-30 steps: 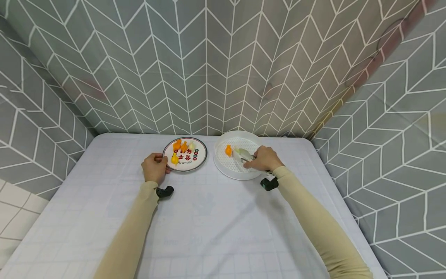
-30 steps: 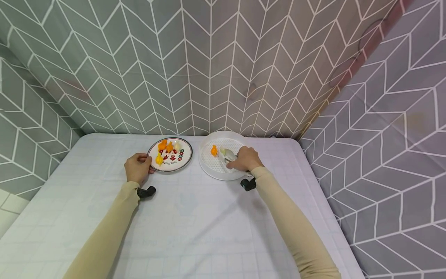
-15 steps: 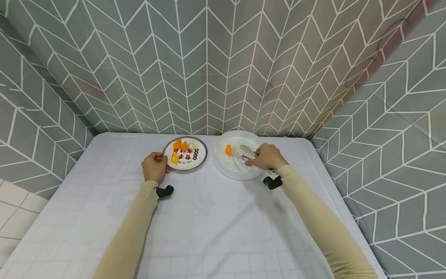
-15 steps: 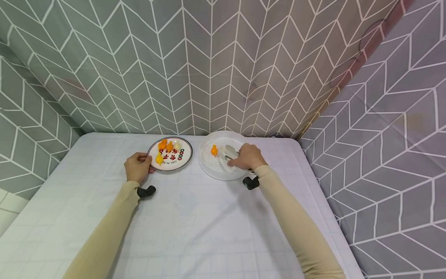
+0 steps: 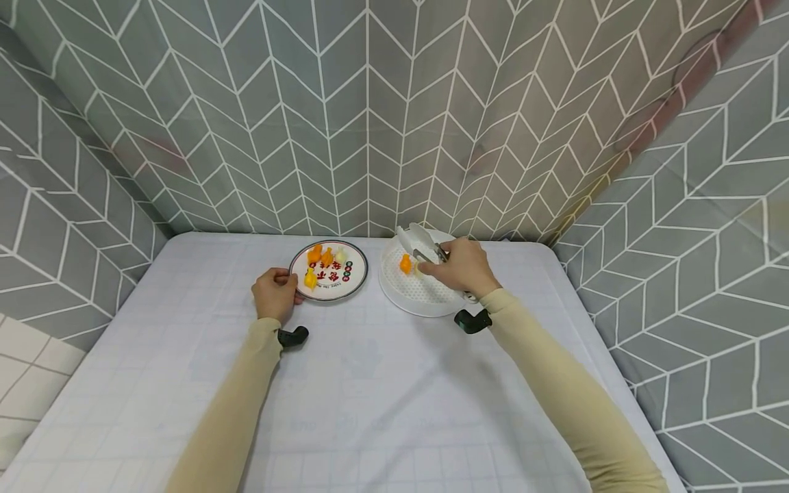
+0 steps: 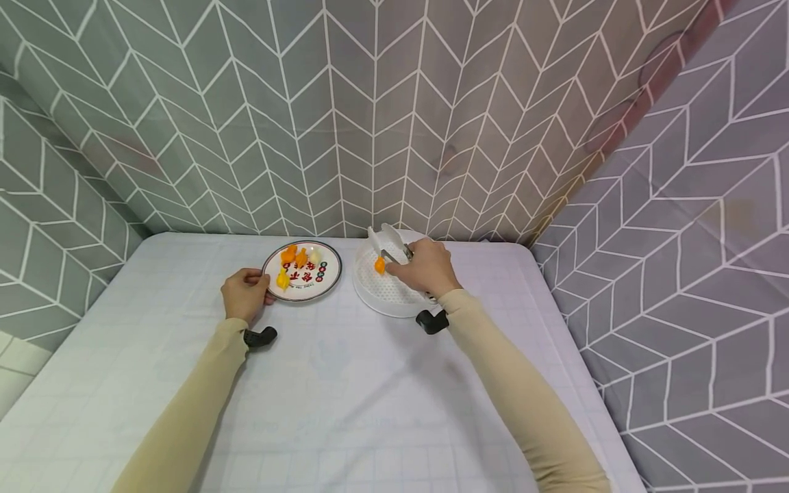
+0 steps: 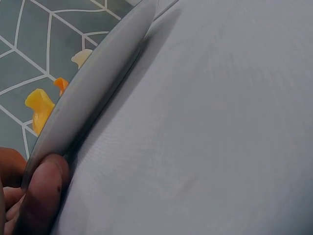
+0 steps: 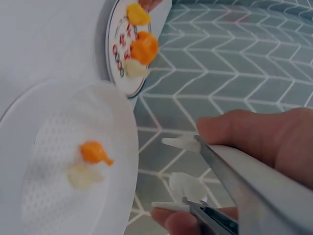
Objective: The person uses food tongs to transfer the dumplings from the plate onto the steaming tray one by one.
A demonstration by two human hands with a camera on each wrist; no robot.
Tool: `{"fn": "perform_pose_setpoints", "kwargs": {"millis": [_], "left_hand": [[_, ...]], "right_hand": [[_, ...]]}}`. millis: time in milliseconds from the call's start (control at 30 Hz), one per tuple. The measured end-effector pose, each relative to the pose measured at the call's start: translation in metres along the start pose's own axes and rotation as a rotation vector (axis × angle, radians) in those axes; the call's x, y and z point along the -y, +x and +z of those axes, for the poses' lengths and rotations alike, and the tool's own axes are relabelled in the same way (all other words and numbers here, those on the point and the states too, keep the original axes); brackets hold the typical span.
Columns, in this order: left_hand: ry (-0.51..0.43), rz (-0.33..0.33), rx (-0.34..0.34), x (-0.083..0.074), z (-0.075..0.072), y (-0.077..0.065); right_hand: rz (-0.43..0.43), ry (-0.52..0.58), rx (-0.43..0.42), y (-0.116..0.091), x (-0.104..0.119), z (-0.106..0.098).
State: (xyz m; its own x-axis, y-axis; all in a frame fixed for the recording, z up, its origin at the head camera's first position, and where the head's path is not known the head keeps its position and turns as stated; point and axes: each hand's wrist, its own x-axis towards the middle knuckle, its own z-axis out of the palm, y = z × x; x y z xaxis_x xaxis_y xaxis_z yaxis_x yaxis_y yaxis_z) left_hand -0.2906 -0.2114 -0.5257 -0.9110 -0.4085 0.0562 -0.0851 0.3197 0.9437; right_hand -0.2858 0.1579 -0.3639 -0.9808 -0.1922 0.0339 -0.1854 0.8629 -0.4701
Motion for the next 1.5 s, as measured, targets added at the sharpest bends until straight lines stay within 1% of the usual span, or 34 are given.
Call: {"fn": "perform_pose_setpoints", "kwargs": {"millis": [167, 267, 467, 633, 800, 1067, 1167, 1400, 1500], "left_hand": [[0.007, 0.001, -0.005, 0.003, 0.001, 0.001], [0.012, -0.004, -0.004, 0.004, 0.001, 0.003], [0.018, -0.021, 0.003, 0.003, 0.002, 0.003], [0.008, -0.035, 0.007, 0.004, 0.004, 0.001], [-0.001, -0.028, 0.001, 0.005, 0.004, 0.0], [-0.005, 0.007, -0.022, 0.001, 0.002, -0.001], [-0.002, 0.005, -0.023, -0.001, 0.003, 0.0], [0.018, -0.022, -0.02, 0.0, 0.003, 0.0], [0.021, -0.02, -0.02, 0.001, 0.003, 0.0]], "right_hand": [[-0.031, 0.032, -0.024, 0.0, 0.015, 0.011], [-0.046, 0.046, -0.014, 0.0, 0.026, 0.021], [-0.095, 0.081, 0.063, -0.003, 0.051, 0.051], [-0.115, 0.113, 0.131, -0.008, 0.071, 0.078], [-0.138, 0.113, 0.167, -0.012, 0.086, 0.096], [-0.176, 0.084, 0.17, -0.012, 0.096, 0.111], [-0.175, 0.084, 0.168, -0.011, 0.096, 0.114], [-0.17, 0.07, 0.176, -0.012, 0.097, 0.125], [-0.173, 0.064, 0.175, -0.012, 0.098, 0.128]]}}
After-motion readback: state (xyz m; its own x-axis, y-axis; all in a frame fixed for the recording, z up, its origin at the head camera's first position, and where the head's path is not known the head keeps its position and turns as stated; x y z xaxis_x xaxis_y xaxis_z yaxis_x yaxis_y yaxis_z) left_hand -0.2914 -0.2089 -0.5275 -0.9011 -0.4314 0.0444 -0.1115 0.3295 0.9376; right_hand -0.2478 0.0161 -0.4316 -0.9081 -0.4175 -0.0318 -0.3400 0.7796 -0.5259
